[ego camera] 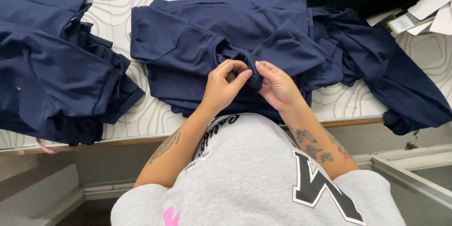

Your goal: Inspecting and folding navy blue shirts on a factory work table.

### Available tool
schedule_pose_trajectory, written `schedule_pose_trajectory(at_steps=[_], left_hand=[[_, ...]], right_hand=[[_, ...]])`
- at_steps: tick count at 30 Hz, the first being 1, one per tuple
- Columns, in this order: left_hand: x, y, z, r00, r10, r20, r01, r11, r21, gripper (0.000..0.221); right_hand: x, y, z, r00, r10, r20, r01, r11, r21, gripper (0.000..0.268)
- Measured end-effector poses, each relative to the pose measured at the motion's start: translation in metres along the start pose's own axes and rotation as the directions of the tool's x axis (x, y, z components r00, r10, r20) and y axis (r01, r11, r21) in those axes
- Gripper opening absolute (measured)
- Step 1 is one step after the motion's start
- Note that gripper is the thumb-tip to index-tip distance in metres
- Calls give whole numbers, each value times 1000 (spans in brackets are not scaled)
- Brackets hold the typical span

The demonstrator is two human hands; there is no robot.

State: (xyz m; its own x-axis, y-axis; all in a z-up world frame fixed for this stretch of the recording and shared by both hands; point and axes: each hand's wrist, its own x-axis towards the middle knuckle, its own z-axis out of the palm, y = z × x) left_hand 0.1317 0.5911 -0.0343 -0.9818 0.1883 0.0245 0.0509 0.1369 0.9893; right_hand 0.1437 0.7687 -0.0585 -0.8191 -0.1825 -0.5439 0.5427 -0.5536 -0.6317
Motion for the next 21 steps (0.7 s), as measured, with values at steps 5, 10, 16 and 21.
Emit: schedule_pose_trajectory(at_steps=[5, 10, 16, 21], left_hand=[[2, -18, 2, 999, 36, 3, -36, 999, 29, 3], [2, -18, 5, 995, 95, -28, -92, 992, 86, 3], [-9, -1, 4, 991, 116, -72, -107, 988, 113, 12], [-14, 0, 6, 962, 255, -93, -229, 947, 226, 7]], right_hand=[[19, 23, -26, 999, 15, 42, -15, 1000, 4, 15], [33, 40, -48, 997, 16, 72, -17, 1000, 12, 19], [14, 24, -18, 998, 21, 56, -23, 999, 36, 17], [15, 24, -20, 999, 8, 50, -11, 998, 55, 14]])
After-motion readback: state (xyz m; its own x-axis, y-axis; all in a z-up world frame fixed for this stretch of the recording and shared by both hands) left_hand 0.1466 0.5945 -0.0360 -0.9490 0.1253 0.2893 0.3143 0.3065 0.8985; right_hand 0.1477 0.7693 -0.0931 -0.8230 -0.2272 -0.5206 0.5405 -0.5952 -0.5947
